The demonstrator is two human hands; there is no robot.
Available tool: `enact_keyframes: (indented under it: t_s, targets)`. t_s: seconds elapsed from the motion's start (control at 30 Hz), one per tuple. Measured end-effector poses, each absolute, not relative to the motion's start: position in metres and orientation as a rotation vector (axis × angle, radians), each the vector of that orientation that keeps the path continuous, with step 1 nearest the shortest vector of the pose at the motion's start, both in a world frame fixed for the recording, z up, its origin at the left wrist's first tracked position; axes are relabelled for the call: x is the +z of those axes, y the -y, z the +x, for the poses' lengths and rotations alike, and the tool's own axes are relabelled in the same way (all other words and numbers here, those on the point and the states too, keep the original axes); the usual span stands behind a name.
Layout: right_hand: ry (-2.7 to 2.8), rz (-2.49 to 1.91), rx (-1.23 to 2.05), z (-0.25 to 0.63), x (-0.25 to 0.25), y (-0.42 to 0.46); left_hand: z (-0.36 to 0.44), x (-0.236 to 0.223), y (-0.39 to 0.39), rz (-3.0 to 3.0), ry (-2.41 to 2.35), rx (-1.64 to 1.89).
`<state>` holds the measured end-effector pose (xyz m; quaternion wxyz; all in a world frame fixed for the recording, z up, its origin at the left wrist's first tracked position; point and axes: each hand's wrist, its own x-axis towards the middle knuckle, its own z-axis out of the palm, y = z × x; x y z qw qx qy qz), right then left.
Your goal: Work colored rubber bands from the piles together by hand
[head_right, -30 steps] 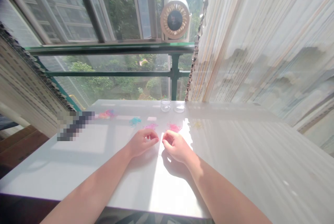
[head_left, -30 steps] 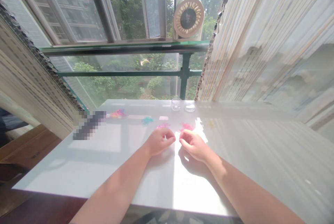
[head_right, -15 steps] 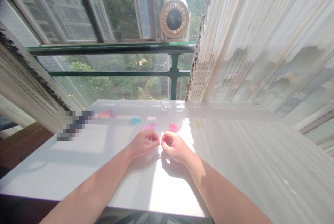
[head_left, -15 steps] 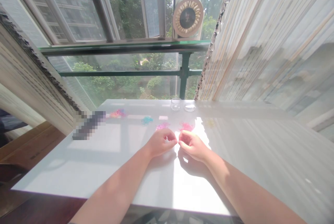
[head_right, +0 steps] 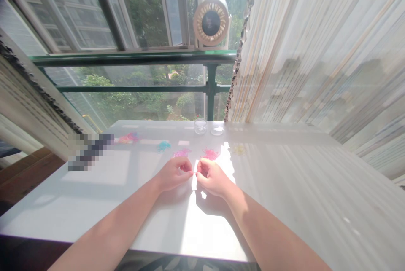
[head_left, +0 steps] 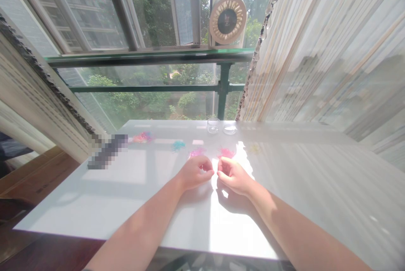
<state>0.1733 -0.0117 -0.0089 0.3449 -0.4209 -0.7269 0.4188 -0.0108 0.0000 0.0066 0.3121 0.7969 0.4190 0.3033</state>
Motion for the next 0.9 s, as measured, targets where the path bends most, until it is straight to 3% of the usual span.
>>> enact_keyframes:
  t_s: [0.9]
  targets:
    - [1.801, -1.056, 1.143, 0.1740, -0.0058, 0.0107, -0.0152, 0.0058, -0.0037, 2.076, -1.159, 0.892]
